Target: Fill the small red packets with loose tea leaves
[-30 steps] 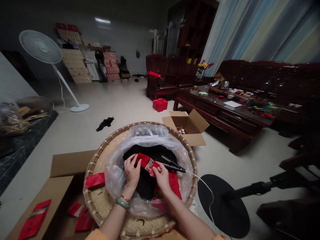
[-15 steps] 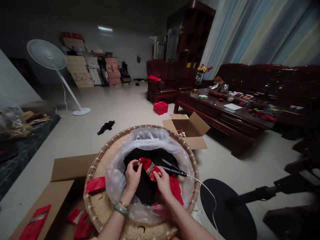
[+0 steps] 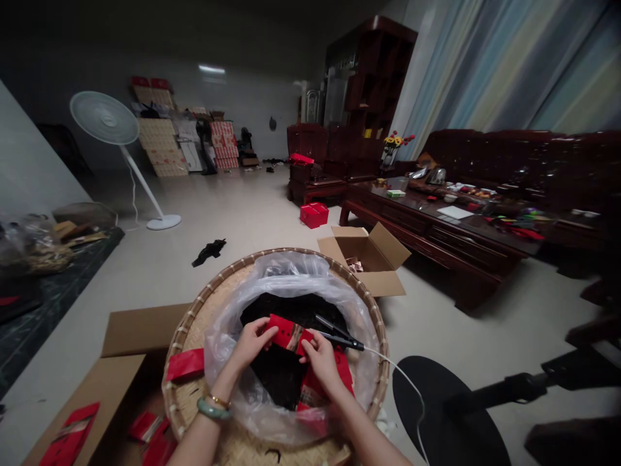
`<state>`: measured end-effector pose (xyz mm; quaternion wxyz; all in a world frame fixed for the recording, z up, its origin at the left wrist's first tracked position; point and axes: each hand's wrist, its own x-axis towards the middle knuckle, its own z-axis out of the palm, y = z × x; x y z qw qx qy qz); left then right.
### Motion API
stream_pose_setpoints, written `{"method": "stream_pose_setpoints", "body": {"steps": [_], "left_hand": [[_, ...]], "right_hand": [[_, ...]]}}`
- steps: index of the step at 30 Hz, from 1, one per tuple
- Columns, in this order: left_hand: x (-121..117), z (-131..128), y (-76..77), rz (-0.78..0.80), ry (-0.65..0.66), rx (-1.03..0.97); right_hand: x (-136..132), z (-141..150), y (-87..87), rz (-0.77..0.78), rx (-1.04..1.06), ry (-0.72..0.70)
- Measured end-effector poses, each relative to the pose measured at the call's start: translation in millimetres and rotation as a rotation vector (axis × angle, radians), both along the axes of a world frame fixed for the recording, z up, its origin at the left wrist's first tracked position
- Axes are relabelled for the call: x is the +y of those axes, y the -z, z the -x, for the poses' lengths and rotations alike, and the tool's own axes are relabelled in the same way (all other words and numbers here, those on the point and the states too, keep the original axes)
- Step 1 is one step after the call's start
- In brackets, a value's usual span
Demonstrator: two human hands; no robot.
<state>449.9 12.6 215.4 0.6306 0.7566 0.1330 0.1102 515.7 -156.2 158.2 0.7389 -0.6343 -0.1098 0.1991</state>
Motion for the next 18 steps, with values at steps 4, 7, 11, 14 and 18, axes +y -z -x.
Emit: {"method": "stream_pose_setpoints", "body": {"steps": [4,7,11,14,18], "left_hand": [[3.6,3.2,-5.5,-0.107,0.087,0.033],[1.6,3.2,-12.8,-0.27,0.071,-0.067],[-7.8,-2.7,-18.1,-0.436,0.163,-0.145],[-13.7,-7.8,-10.5,-0.452,0.142,-0.197],[-16.2,-8.6,4.4,-0.457,-0.004,-0.29]], "right_hand": [[-4.5,2.0,-2.5,0.047,-0.037,-0.118],[-10.9,2.1,-23.4,0.1,-0.33,-0.124],[-11.2,-0.2,-64.0,0.073,-0.766,-0.265],[-3.9,-2.3,-80.0,0.06,-0.879,-0.411],[2.1,-1.1,-77.8,0.181,-0.823,-0.383]]}}
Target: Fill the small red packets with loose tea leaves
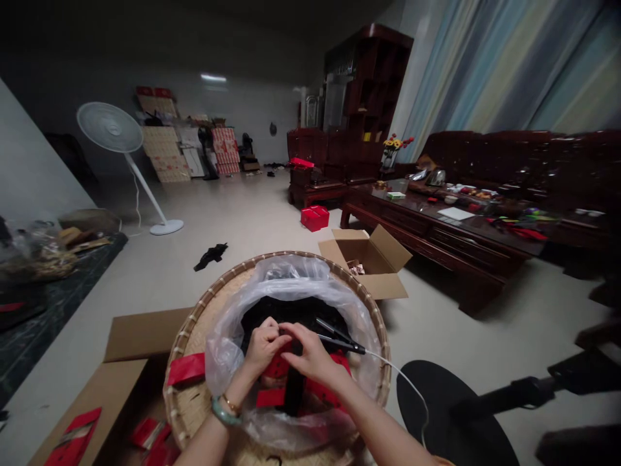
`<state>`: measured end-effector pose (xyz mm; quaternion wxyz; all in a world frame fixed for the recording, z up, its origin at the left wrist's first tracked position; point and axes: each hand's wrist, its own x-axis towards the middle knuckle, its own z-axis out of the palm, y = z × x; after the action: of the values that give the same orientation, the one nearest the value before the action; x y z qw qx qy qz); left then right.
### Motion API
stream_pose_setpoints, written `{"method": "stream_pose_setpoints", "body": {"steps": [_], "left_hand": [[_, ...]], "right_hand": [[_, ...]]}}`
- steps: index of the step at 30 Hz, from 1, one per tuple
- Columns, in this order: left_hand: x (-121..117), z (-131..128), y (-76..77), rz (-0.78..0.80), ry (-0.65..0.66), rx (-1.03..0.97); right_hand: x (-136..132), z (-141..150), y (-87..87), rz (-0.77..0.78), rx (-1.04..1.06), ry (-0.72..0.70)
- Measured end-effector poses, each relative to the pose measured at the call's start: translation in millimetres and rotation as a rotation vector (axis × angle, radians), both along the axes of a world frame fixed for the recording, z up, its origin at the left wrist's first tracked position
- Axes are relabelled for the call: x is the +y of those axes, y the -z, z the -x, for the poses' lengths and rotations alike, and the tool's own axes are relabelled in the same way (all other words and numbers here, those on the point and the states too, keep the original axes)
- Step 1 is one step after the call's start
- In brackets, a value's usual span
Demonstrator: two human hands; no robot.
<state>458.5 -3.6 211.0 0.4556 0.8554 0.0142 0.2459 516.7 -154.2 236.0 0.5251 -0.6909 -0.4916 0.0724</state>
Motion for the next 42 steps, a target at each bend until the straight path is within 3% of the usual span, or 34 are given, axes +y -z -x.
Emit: {"method": "stream_pose_setpoints", "body": {"steps": [6,10,13,18,23,27,30,33,36,42], "left_hand": [[-10.6,2.2,-4.4,-0.274,0.01,-0.149],[-24.5,-1.6,-14.5,-0.498,0.083,-0.215],[-31.7,-3.7,-18.8,-0.524,0.142,-0.235],[-18.1,-0.3,-21.0,-0.186,0.165,-0.117],[11.6,7.2,-7.8,0.455,-0.029,0.152],[9.8,9.5,2.9,0.835,-0.082,0.298],[-0.3,8.1,1.7,0.903,-0.07,0.202],[-6.6,7.1,-2.5,0.839,-0.062,0.185],[-7.6,7.7,-3.0,0.791,-0.035,0.21],[-3.2,7.8,6.1,0.759,-0.149,0.203]], "right_hand": [[-1.8,1.6,-1.3,0.318,0.01,0.06],[0.7,-8.0,1.9,0.491,-0.039,-0.072],[0.9,-18.5,10.6,0.529,-0.029,-0.133],[-11.6,-36.6,12.0,0.362,0.144,-0.064],[-20.8,-46.5,7.7,0.12,0.263,0.109],[-13.5,-36.1,12.4,-0.089,0.388,0.179],[-9.4,-24.2,17.3,-0.117,0.581,0.052],[-11.0,-16.8,23.4,-0.106,0.873,-0.126],[-13.3,-14.4,31.9,-0.179,1.108,-0.163],[-16.8,-12.4,39.1,-0.246,1.159,-0.178]]}}
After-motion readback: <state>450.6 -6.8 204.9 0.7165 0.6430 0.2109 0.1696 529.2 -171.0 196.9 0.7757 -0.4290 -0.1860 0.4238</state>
